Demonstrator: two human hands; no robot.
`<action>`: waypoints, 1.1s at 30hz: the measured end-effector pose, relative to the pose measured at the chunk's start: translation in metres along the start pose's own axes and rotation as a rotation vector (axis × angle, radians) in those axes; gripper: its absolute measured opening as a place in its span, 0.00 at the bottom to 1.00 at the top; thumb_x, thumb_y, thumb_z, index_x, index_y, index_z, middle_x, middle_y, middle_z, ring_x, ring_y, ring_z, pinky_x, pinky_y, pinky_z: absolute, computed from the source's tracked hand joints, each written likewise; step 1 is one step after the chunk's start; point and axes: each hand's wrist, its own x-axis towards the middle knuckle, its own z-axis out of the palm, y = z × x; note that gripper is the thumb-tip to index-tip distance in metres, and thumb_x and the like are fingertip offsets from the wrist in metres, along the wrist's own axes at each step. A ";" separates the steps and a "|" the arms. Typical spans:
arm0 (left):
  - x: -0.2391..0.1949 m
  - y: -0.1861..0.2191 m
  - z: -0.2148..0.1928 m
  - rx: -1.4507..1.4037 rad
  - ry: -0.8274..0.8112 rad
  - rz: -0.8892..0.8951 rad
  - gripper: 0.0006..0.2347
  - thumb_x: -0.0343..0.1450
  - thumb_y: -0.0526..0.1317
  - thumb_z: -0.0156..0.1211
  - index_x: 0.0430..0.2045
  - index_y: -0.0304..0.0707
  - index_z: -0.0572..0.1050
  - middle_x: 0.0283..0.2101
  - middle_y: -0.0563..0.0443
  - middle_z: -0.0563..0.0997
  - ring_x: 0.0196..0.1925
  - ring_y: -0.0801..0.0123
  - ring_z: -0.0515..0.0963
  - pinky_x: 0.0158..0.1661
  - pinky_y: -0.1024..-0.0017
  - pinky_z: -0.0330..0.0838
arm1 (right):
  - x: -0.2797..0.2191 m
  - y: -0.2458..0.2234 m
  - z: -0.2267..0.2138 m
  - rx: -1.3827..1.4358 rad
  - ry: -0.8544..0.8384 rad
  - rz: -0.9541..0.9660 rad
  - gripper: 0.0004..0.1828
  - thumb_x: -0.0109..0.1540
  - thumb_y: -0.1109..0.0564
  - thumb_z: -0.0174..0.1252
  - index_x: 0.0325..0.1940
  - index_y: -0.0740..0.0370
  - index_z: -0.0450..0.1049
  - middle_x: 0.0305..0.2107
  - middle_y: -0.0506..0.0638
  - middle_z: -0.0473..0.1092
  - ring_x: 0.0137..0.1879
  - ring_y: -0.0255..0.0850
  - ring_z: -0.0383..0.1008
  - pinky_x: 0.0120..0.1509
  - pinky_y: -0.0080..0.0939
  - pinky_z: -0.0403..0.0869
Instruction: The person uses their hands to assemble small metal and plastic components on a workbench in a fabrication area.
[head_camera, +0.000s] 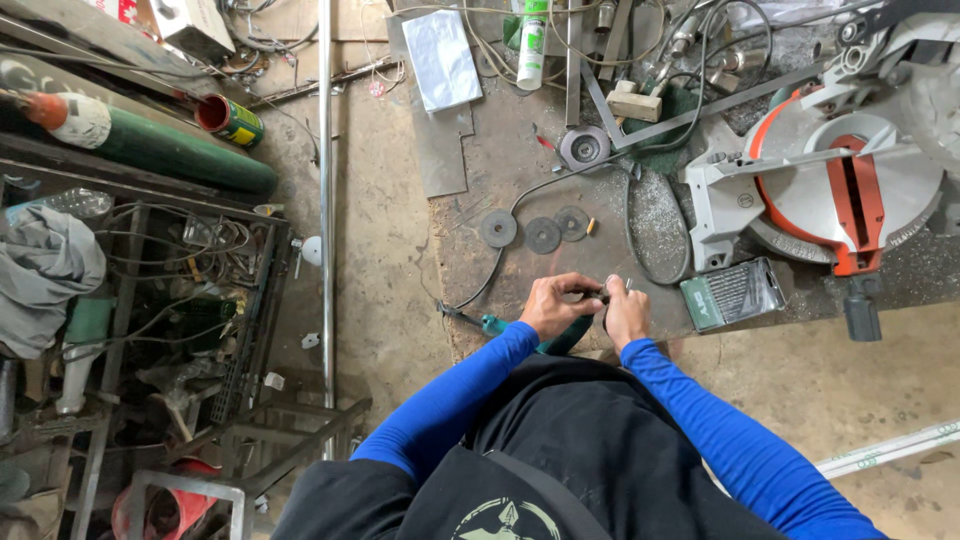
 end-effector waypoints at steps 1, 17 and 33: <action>-0.001 0.000 0.000 0.033 0.016 0.016 0.14 0.63 0.40 0.73 0.42 0.37 0.84 0.40 0.46 0.87 0.45 0.67 0.86 0.50 0.69 0.78 | 0.001 0.001 0.001 0.000 0.000 -0.004 0.35 0.69 0.39 0.47 0.31 0.78 0.74 0.29 0.79 0.70 0.42 0.71 0.72 0.49 0.64 0.66; 0.008 -0.004 0.001 0.037 -0.020 -0.019 0.14 0.65 0.40 0.71 0.43 0.38 0.83 0.43 0.46 0.87 0.49 0.65 0.86 0.52 0.67 0.78 | -0.007 0.003 0.003 -0.067 0.341 -0.576 0.27 0.72 0.52 0.47 0.22 0.69 0.73 0.20 0.67 0.71 0.28 0.65 0.71 0.34 0.63 0.67; -0.004 0.005 0.000 0.065 0.055 0.081 0.13 0.64 0.39 0.71 0.40 0.38 0.83 0.38 0.46 0.87 0.45 0.66 0.85 0.49 0.68 0.77 | 0.002 -0.007 -0.061 0.428 -0.740 0.388 0.59 0.65 0.16 0.03 0.37 0.60 0.72 0.19 0.48 0.65 0.19 0.38 0.59 0.21 0.36 0.54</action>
